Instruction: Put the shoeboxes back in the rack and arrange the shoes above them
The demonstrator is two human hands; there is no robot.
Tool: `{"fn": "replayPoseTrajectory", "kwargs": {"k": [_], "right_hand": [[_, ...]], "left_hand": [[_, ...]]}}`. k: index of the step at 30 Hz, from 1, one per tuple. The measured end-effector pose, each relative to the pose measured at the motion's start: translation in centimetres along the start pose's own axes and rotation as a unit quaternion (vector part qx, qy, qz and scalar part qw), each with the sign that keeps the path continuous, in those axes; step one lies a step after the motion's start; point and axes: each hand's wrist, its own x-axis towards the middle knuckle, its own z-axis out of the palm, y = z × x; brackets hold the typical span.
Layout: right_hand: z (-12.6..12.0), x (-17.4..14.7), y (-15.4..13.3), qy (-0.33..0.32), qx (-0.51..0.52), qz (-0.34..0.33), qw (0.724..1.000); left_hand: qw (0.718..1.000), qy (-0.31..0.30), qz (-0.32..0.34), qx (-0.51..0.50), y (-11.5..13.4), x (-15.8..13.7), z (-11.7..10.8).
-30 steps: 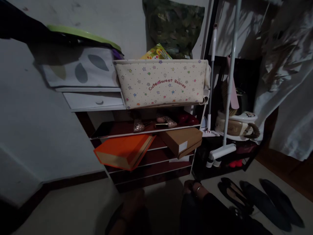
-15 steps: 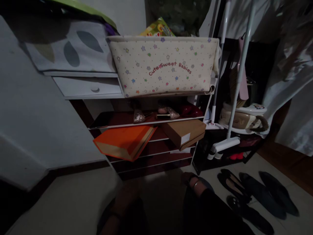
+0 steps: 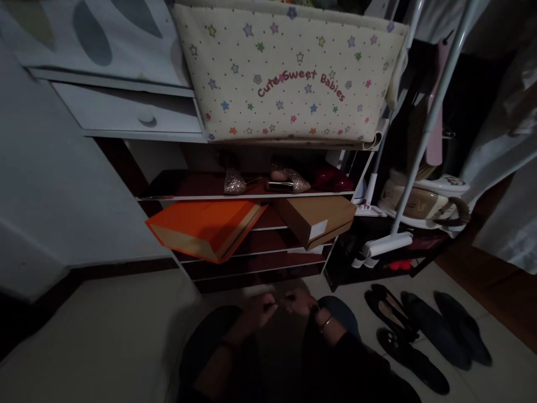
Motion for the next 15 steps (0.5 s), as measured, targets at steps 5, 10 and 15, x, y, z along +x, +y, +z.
{"fn": "replayPoseTrajectory", "kwargs": {"k": [5, 10, 15], "right_hand": [[-1.3, 2.8, -3.5, -0.049, 0.199, -0.016, 0.979], [-5.6, -0.5, -10.8, -0.115, 0.479, -0.18, 0.852], [-11.0, -5.6, -17.3, -0.196, 0.528, -0.353, 0.747]], "left_hand": [[0.988, 0.038, 0.011, -0.151, 3.7, 1.0, -3.6], [0.843, -0.007, 0.121, -0.524, 12.8, -0.6, -8.0], [0.825, -0.114, 0.211, -0.512, 20.0, -4.8, -11.4]]}}
